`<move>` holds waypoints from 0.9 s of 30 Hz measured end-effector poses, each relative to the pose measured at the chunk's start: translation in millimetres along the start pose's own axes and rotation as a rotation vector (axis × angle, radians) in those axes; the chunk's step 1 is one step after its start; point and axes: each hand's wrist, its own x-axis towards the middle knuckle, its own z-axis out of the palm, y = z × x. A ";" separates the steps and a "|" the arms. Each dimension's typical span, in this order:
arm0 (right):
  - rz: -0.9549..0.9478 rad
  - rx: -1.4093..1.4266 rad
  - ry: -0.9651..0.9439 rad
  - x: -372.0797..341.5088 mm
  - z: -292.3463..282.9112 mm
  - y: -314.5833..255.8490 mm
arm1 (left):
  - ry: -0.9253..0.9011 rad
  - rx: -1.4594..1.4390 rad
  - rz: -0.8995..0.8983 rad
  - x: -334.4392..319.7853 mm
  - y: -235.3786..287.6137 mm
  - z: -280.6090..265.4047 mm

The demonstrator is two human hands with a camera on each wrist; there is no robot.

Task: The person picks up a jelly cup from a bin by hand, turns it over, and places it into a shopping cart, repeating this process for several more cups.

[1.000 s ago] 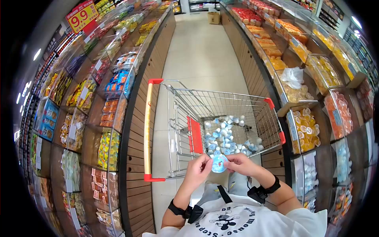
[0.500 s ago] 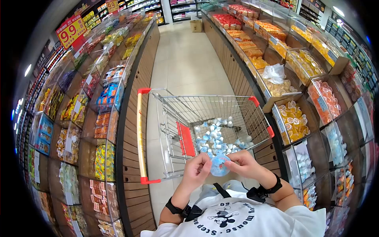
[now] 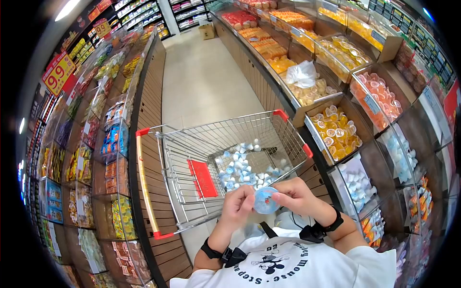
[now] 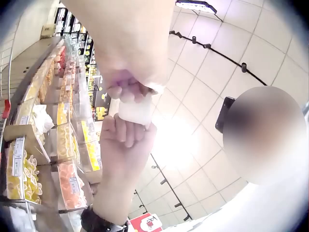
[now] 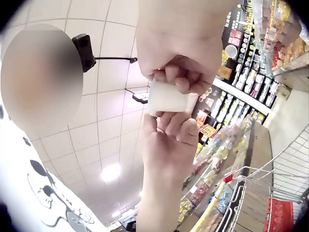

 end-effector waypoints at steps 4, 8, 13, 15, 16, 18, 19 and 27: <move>0.093 0.143 -0.039 -4.9 -51.0 1.1 | -0.035 -0.055 -0.016 25.5 -12.9 33.0; 0.169 0.318 -0.060 -12.5 -100.4 16.0 | -0.057 -0.090 -0.060 57.2 -23.8 71.7; 0.343 0.494 0.047 -28.7 -159.3 49.2 | 0.051 -0.003 -0.228 97.3 -52.2 123.7; 0.351 0.557 0.114 -43.2 -175.4 72.7 | 0.051 0.027 -0.310 111.6 -67.7 143.4; 0.360 0.533 0.166 -52.0 -182.2 81.6 | 0.021 0.048 -0.365 118.8 -78.9 151.7; 0.384 0.438 0.237 -77.0 -197.5 104.5 | -0.089 0.148 -0.450 128.4 -106.7 163.0; 0.385 0.342 0.326 -92.0 -204.6 105.8 | -0.198 0.234 -0.475 131.3 -120.1 169.1; 0.663 -0.178 1.168 -248.7 -250.1 218.1 | -0.734 0.679 -0.504 133.9 -168.8 179.9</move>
